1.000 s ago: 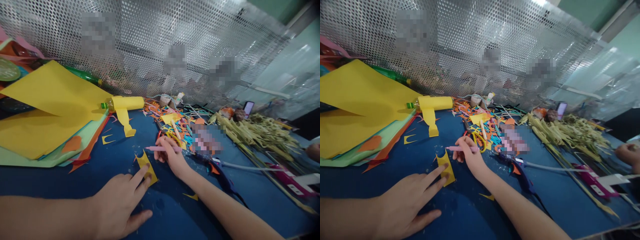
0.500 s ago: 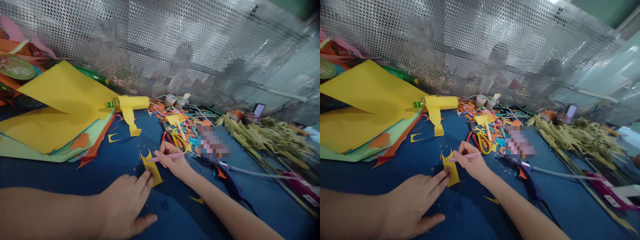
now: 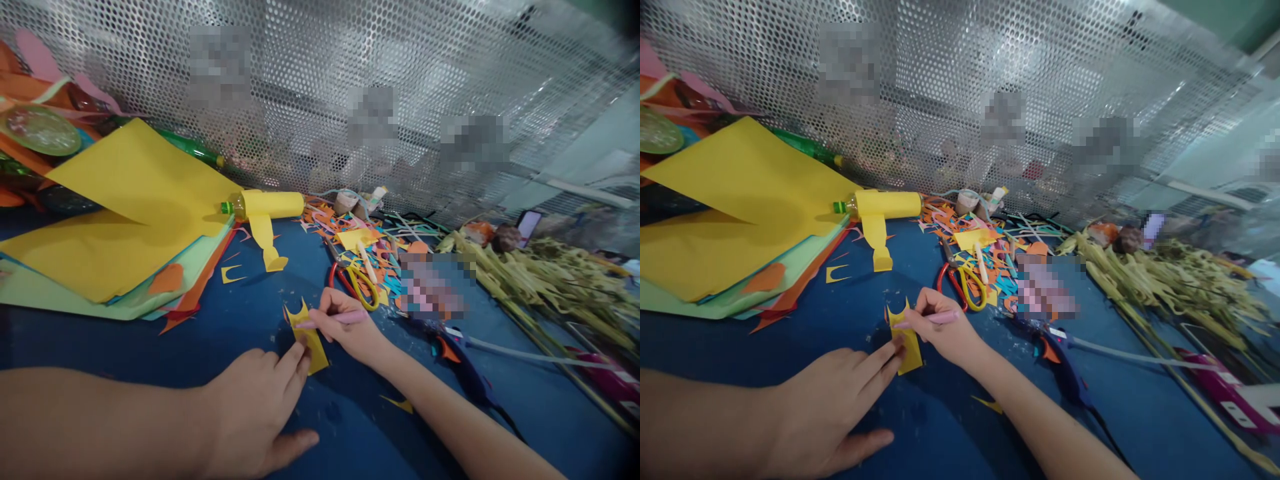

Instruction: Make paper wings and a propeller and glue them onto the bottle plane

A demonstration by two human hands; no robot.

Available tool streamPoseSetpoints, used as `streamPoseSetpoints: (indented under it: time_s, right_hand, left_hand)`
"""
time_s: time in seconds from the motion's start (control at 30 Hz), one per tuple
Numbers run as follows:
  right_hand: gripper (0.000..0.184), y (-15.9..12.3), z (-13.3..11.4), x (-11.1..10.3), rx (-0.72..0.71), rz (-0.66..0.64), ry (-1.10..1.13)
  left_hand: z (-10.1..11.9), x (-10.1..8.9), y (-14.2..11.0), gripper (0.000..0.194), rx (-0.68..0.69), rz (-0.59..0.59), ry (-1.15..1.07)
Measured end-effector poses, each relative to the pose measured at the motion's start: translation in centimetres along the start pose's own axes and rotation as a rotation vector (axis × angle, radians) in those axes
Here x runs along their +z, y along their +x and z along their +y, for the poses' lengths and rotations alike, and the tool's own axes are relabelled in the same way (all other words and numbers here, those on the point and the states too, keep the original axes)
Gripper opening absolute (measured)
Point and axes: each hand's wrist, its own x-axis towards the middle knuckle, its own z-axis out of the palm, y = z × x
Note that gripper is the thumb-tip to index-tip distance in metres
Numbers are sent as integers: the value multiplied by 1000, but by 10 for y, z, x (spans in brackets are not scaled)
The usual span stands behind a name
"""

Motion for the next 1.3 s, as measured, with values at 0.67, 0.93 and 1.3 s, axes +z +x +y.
streamPoseSetpoints:
  time_s: [0.67,0.93,1.3]
  right_hand:
    - [27,1,7,-5,-69,193,22]
    - [27,2,10,-6,-34,294,-19]
    - [27,4,17,-8,-33,245,-57]
  left_hand:
    - [-1,-3,0,62,-4,-1,-3]
    - [1,-3,-1,61,-17,10,-23]
    - [-2,-3,0,62,-1,15,-5]
